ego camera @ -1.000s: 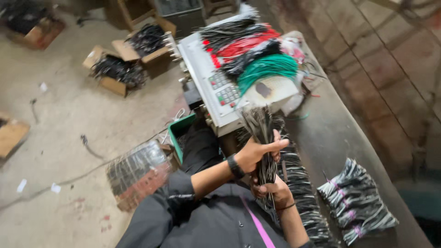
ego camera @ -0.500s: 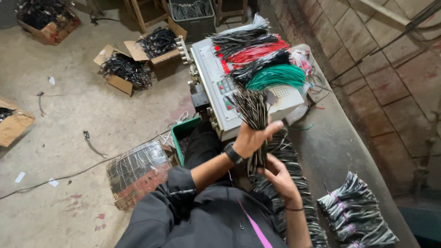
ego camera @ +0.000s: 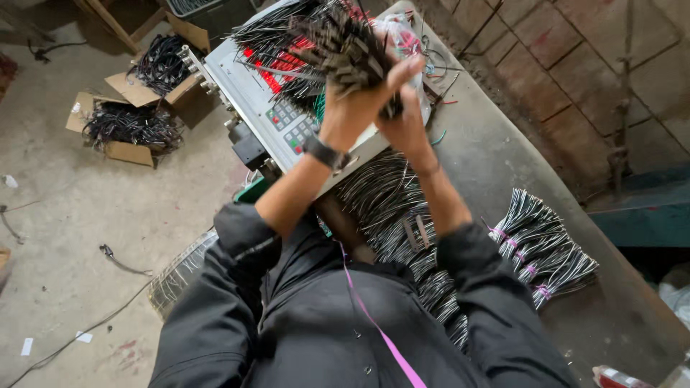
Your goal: The person gathers loose wire bundles from a table, aligns them, and ties each bundle with a pink plastic strap. The tied bundles are then placed in a neat row on the table. The process is repeated for multiple bundles.
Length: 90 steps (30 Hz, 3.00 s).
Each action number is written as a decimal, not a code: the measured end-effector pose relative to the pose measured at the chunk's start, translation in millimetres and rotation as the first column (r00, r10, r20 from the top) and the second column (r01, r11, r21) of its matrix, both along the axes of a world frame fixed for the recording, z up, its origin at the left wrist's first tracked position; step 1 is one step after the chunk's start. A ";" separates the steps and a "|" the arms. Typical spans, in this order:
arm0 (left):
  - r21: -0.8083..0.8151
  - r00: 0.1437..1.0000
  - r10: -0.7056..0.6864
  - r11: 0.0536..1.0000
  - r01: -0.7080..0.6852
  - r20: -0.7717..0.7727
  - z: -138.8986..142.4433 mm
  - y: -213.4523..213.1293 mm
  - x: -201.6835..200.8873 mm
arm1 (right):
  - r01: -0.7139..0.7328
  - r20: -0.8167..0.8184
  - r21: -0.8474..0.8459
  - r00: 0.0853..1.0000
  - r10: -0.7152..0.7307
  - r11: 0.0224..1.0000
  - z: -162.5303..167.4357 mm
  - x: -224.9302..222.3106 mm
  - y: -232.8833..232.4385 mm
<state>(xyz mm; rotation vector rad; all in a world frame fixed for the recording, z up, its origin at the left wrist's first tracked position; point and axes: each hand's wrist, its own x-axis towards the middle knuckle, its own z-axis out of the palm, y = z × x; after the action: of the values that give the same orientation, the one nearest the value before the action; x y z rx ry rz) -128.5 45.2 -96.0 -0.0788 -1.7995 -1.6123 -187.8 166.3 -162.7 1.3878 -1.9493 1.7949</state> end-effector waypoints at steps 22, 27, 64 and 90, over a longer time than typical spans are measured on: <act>0.306 0.982 0.067 0.945 -0.120 0.176 -46.5 -10.7 -15.1 | -0.043 0.398 0.178 0.917 -0.032 0.983 -39.4 53.7 2.8; 0.332 0.981 -0.153 0.937 0.105 0.122 -35.2 -9.0 -5.1 | -0.353 0.604 0.069 0.759 0.243 0.933 -30.4 69.1 10.9; 0.535 0.983 -0.179 0.827 0.171 -0.039 -37.3 -22.6 -36.7 | -0.383 0.711 -0.002 0.649 0.270 0.924 -27.8 3.6 -8.9; -0.232 0.968 0.118 0.970 -0.065 0.222 -78.2 -30.4 -35.0 | -0.162 0.287 0.049 0.947 0.141 0.986 -57.3 -24.9 -57.5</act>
<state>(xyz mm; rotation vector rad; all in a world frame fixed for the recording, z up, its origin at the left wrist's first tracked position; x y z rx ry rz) -163.5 14.8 -174.3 0.0965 -2.1298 -1.3950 -212.7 108.9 -220.0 1.4044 -2.1141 2.1165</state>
